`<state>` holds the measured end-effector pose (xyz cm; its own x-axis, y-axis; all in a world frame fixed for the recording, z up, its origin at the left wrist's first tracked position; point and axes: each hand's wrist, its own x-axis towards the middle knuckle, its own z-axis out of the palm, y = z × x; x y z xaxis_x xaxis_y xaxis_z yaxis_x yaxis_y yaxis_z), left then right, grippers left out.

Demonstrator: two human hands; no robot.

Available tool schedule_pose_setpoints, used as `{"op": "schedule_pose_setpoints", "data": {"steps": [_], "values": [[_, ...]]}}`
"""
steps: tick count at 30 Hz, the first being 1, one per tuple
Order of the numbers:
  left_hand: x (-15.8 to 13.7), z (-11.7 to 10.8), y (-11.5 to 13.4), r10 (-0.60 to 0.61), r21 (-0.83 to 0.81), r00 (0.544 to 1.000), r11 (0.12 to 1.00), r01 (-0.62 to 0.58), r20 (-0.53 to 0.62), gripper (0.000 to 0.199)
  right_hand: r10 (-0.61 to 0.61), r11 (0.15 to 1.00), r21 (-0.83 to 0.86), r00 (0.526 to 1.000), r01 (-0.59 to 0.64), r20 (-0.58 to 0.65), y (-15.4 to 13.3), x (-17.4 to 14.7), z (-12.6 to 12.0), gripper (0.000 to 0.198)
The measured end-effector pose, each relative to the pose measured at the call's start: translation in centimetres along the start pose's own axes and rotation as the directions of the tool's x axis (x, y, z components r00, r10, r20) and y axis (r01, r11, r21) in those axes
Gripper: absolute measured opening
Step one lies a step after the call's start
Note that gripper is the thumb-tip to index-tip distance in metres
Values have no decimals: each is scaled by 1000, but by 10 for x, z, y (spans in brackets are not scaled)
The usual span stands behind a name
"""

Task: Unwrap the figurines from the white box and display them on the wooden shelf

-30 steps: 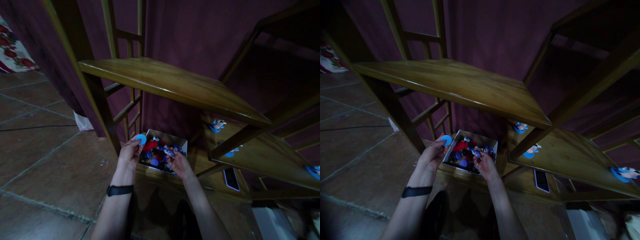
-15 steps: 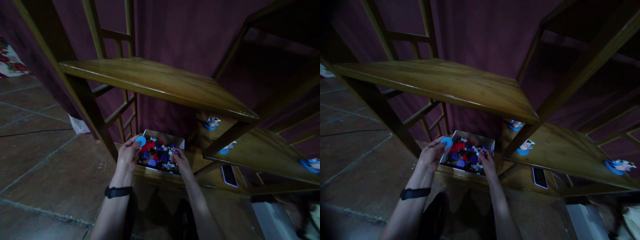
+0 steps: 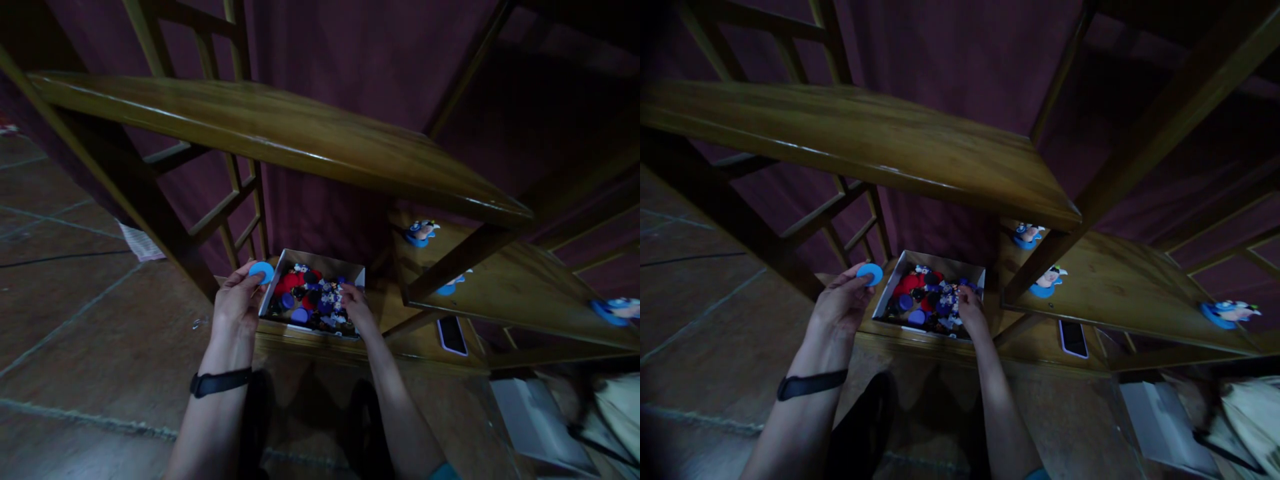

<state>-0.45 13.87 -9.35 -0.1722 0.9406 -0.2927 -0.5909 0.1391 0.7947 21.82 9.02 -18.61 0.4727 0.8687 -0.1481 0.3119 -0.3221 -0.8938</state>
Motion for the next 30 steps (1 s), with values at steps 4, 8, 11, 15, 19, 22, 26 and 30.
{"op": "schedule_pose_setpoints", "data": {"steps": [4, 8, 11, 15, 19, 22, 26, 30], "values": [[1, -1, 3, -16, -2, 1000, 1000, 16, -11, 28, -66, 897, -434, 996, 86, 61, 0, -12, -11, 27], [-1, 1, 2, -42, 6, 999, 999, 42, -8, 29, -13, 810, -585, 997, 52, 69, -6, -24, -2, 38], [-2, 3, 0, -47, 10, 999, 999, 47, 9, 28, 7, 818, -569, 985, 92, 170, -10, -33, 17, 45], [-2, 6, -2, -58, 20, 998, 998, 58, 5, 29, -53, 857, -465, 935, 223, 351, -14, -47, 44, 58], [-3, 8, -4, -71, 10, 997, 997, 71, 13, 30, -167, 906, -268, 859, 327, 485, -19, -54, 53, 51], [-2, 7, -6, -52, 28, 999, 998, 52, 6, 30, -151, 927, -249, 888, 279, 435, -23, -48, 38, 41], [1, 5, -8, -7, 61, 1000, 998, 6, 18, 30, -123, 854, -473, 968, 216, 220, -21, -32, 0, 40], [4, 4, -11, -18, 64, 999, 998, 15, 44, 30, -163, 708, -679, 980, 195, 112, -11, -23, -25, 38]]}}
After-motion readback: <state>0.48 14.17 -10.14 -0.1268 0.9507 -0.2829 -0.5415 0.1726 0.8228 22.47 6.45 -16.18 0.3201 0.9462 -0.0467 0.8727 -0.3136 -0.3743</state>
